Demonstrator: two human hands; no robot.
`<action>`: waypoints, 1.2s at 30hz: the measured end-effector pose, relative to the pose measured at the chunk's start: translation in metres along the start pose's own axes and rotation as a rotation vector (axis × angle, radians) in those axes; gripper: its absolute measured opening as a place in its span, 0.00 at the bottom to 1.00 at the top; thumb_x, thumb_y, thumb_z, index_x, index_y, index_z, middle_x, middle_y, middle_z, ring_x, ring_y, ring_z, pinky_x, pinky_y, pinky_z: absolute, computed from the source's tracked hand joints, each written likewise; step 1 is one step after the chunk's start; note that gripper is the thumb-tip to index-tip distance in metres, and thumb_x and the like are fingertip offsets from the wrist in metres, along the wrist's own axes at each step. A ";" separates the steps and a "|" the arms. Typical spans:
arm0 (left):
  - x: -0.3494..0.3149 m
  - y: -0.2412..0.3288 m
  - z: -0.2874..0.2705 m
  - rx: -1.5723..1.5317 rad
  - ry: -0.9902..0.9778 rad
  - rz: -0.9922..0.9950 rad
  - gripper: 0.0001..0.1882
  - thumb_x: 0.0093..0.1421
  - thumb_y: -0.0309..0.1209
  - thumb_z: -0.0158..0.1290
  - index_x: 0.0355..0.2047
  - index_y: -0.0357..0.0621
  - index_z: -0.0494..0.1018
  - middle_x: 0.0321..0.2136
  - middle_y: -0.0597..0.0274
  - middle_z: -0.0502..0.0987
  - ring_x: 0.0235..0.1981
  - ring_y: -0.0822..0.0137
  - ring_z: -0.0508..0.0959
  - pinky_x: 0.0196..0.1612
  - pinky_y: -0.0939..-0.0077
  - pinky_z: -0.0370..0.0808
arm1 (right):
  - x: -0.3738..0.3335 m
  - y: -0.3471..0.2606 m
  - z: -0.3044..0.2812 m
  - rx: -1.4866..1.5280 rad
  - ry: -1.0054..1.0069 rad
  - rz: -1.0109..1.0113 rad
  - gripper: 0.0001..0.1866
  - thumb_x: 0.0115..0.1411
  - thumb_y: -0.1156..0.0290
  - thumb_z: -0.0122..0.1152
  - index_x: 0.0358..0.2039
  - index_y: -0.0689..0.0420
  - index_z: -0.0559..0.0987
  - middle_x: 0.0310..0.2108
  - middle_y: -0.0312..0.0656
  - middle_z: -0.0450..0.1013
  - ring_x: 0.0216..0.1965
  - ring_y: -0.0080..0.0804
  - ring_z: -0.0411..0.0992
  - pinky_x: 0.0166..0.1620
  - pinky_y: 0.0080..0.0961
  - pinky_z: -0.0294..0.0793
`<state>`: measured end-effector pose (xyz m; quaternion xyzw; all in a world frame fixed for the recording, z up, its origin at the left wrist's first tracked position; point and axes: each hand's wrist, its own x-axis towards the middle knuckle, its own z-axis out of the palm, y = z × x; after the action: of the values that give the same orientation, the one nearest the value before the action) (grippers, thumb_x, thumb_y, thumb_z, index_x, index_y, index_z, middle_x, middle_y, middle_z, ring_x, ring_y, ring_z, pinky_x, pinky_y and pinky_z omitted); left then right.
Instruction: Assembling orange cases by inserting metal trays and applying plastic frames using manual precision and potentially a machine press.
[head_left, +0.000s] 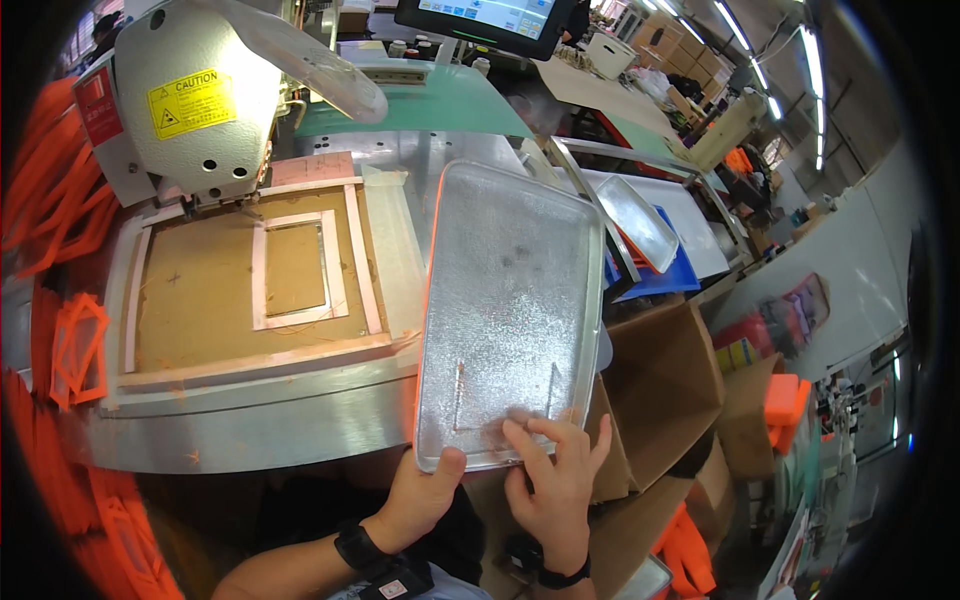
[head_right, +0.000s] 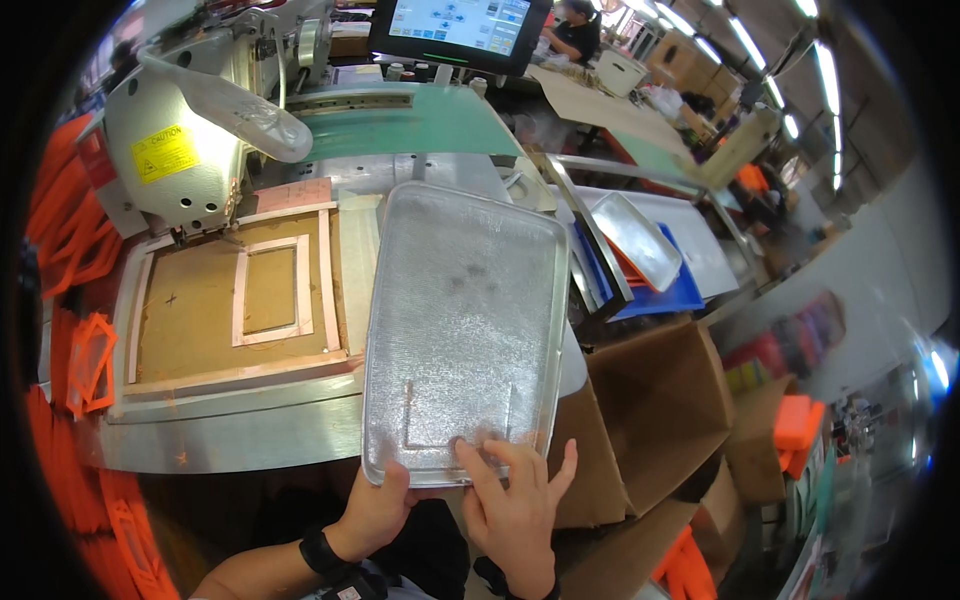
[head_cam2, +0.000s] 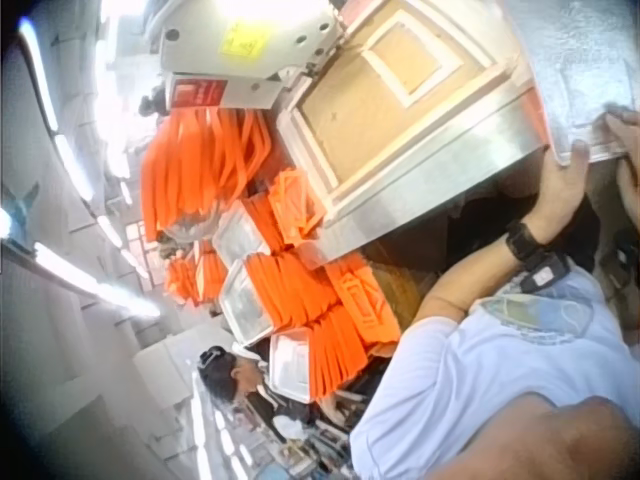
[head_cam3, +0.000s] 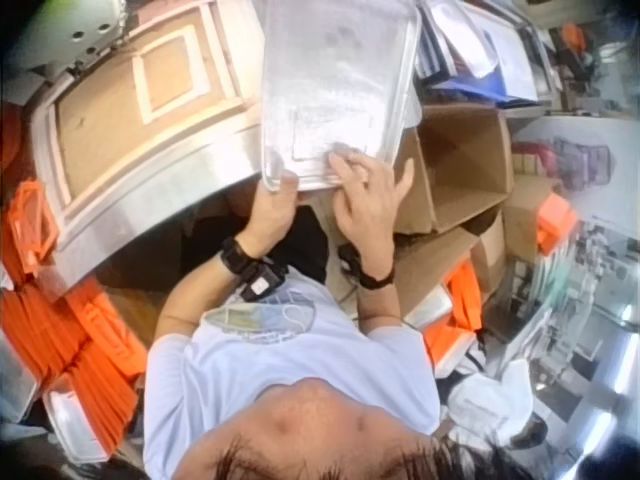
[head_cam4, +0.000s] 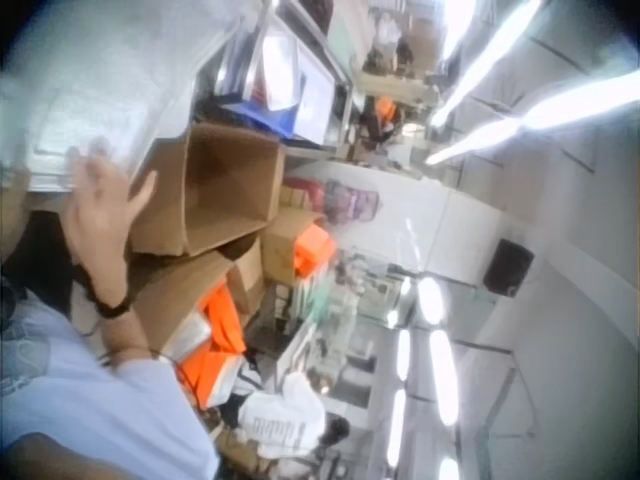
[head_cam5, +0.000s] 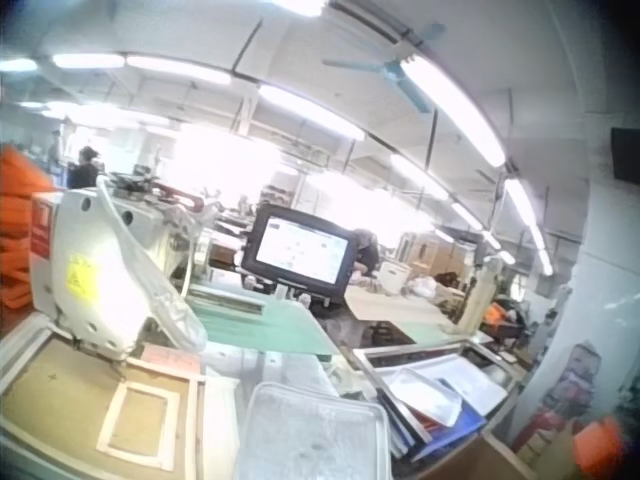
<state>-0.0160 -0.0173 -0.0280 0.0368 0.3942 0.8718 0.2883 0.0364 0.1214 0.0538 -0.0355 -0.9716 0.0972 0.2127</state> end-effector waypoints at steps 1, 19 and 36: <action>0.001 0.000 0.000 -0.017 -0.038 0.029 0.31 0.64 0.52 0.53 0.52 0.35 0.70 0.46 0.61 0.76 0.48 0.71 0.74 0.53 0.75 0.71 | 0.001 -0.003 -0.004 -0.019 -0.016 -0.022 0.26 0.45 0.74 0.65 0.49 0.47 0.80 0.44 0.35 0.70 0.46 0.33 0.70 0.62 0.55 0.53; 0.003 0.004 0.000 0.040 -0.120 0.085 0.34 0.61 0.58 0.52 0.51 0.36 0.71 0.44 0.64 0.76 0.45 0.73 0.74 0.48 0.76 0.72 | 0.031 -0.021 -0.004 0.481 -0.103 0.041 0.12 0.49 0.78 0.67 0.36 0.58 0.78 0.36 0.44 0.73 0.36 0.44 0.73 0.40 0.34 0.72; 0.005 0.007 -0.002 0.127 -0.174 0.124 0.35 0.63 0.57 0.51 0.53 0.36 0.71 0.47 0.61 0.76 0.49 0.71 0.74 0.53 0.75 0.71 | 0.043 -0.028 -0.014 0.504 -0.172 -0.020 0.12 0.52 0.83 0.62 0.37 0.58 0.81 0.34 0.45 0.72 0.35 0.39 0.74 0.38 0.28 0.73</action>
<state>-0.0244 -0.0198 -0.0255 0.1547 0.4192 0.8547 0.2641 0.0023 0.1014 0.0899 0.0367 -0.9315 0.3368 0.1323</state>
